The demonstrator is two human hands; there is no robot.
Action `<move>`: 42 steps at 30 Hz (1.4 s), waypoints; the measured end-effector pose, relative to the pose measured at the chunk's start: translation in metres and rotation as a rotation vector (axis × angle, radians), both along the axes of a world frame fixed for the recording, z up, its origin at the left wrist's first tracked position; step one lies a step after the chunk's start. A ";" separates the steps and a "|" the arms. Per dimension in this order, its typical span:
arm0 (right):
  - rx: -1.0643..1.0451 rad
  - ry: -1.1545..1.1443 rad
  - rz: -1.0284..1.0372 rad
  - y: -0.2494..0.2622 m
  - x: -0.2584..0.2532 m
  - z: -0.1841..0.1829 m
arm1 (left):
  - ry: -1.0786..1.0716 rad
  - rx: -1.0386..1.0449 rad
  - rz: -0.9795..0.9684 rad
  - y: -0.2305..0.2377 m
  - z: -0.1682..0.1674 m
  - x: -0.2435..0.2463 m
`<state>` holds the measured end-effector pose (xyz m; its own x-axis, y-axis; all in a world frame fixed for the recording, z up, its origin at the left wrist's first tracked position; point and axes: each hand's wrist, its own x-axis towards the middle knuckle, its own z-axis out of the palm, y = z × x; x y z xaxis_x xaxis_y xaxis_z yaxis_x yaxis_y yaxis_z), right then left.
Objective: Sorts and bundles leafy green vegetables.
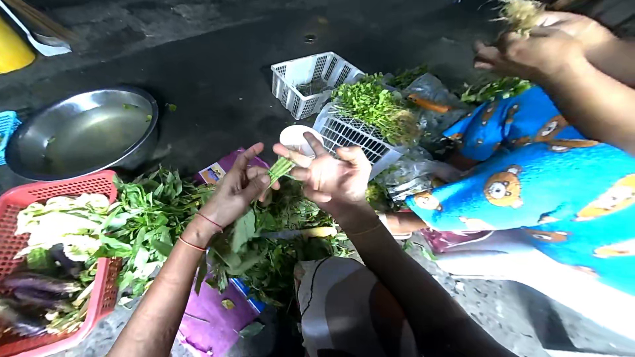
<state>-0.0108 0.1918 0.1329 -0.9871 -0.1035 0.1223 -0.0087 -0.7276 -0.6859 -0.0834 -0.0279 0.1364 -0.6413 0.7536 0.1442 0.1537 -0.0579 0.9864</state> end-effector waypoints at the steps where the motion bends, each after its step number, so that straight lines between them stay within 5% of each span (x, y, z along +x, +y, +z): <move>1: 0.090 0.077 0.015 0.001 0.002 0.001 | 0.050 -0.085 0.006 0.000 0.001 0.002; 5: 0.633 0.304 0.027 -0.008 0.009 0.005 | 0.222 -0.380 0.019 0.004 0.003 0.005; 9: 1.153 0.597 -0.107 -0.028 0.010 0.010 | 0.053 -0.166 0.210 0.005 -0.007 0.010; 11: 1.041 0.519 -0.155 -0.029 0.007 0.003 | -0.212 0.059 0.327 0.002 -0.002 0.009; 16: 0.214 -0.014 -0.072 -0.023 -0.010 -0.017 | -0.497 0.368 0.353 0.006 -0.004 0.008; 21: -0.297 -0.203 0.040 -0.008 -0.008 -0.016 | -0.283 0.278 0.192 0.008 -0.013 0.003; 36: 0.440 0.162 -0.007 0.007 0.003 -0.018 | 0.360 -0.458 0.099 0.009 -0.012 0.004; 40: 0.948 0.399 -0.068 -0.022 0.002 -0.015 | 0.040 -0.280 0.276 0.010 -0.019 0.010; 42: 0.885 0.296 -0.054 -0.028 -0.001 -0.017 | -0.176 -0.095 0.435 0.008 -0.023 0.006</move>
